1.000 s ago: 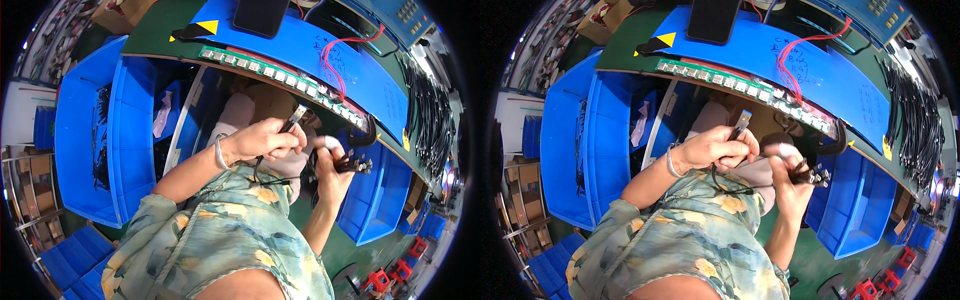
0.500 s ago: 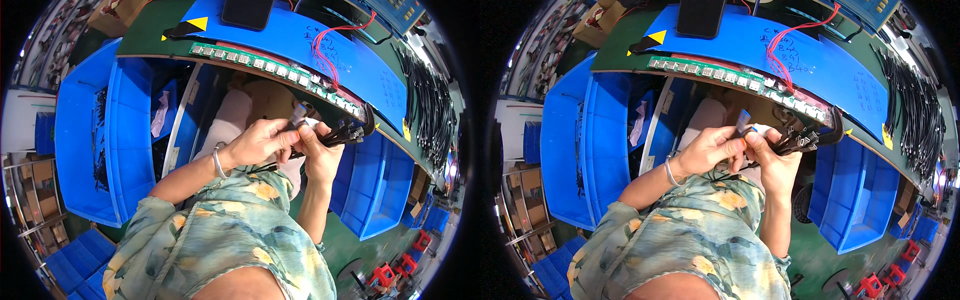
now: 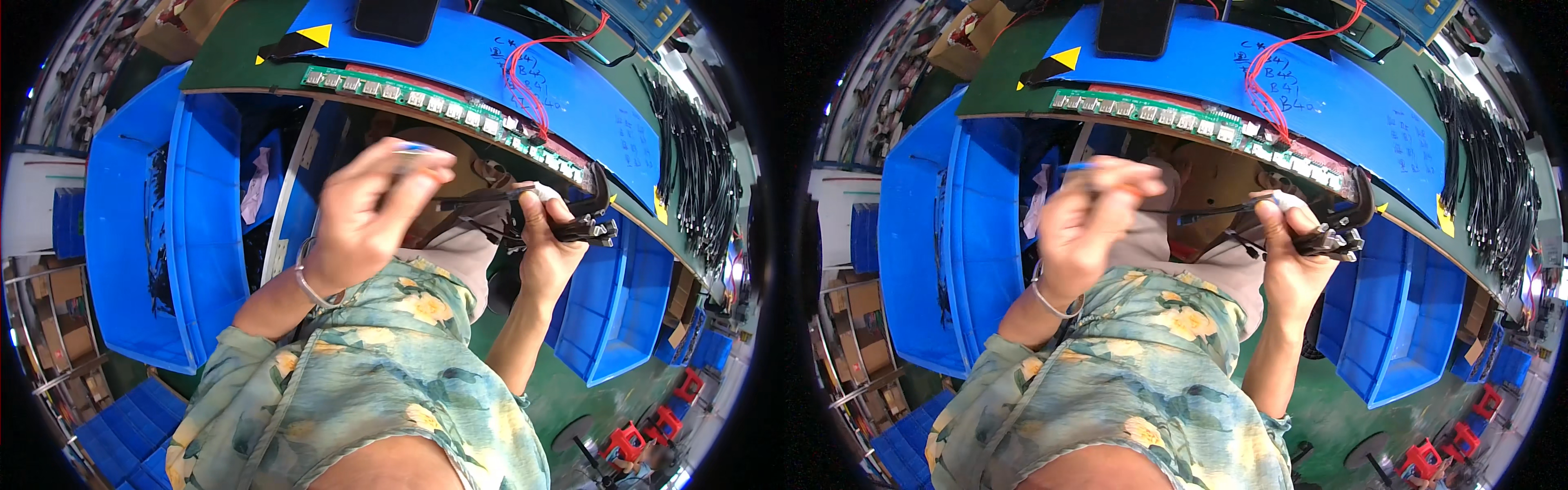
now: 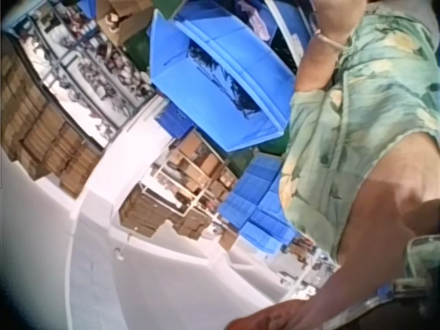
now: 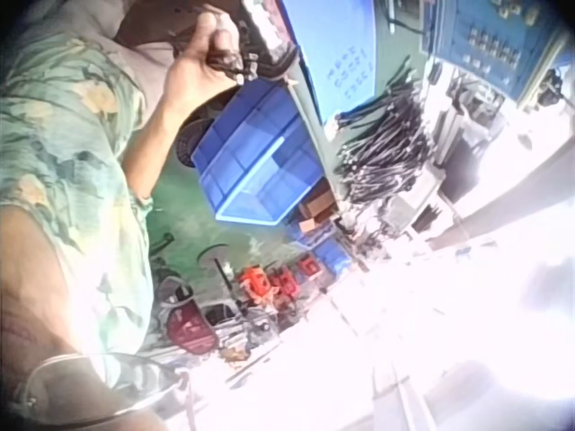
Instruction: Testing USB cables using a specialized testing machine at an electronics workbench.
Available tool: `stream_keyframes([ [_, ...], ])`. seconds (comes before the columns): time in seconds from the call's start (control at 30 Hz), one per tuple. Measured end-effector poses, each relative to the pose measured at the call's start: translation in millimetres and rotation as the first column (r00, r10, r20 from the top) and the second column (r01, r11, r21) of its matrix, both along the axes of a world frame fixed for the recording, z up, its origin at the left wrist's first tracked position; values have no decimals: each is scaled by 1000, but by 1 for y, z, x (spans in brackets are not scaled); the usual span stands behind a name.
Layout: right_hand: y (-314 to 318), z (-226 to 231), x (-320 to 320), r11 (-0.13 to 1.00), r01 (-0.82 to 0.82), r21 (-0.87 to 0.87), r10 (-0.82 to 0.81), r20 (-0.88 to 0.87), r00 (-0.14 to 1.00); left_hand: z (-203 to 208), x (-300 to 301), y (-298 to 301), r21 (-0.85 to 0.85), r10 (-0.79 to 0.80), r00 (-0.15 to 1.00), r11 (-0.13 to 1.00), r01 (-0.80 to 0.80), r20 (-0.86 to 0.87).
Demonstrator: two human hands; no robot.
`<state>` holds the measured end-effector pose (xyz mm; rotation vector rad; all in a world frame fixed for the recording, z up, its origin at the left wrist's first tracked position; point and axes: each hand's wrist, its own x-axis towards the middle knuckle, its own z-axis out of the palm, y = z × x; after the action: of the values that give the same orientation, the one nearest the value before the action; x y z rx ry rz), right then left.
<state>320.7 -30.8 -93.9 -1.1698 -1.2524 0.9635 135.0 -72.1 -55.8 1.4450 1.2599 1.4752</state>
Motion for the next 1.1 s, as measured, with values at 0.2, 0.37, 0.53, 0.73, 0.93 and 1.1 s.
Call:
stream_keyframes([
  [0.2, -3, 9, -20, 981, -190, 45, 192, -47, 980, -31, 21, 13, -359, -335, 942, 875, 324, 34],
  [0.37, -24, 18, -11, 960, -48, -277, 31, -64, 997, -34, 27, 17, -368, -149, 907, 878, 305, 394],
  [0.53, -66, -4, -4, 800, -202, -565, 194, -75, 978, -20, 36, 17, -282, -163, 769, 867, 411, 618],
  [0.73, -67, -18, 8, 916, 2, -401, -198, -447, 872, -1, 22, -10, -278, -156, 652, 814, 510, 742],
  [0.93, -63, -15, 11, 964, 57, -258, -192, -534, 824, -26, -15, -34, -425, -221, 831, 775, 467, 511],
  [1.1, -48, -16, 9, 980, 77, -185, -163, -511, 844, -45, -36, -47, -419, -162, 842, 810, 412, 515],
])
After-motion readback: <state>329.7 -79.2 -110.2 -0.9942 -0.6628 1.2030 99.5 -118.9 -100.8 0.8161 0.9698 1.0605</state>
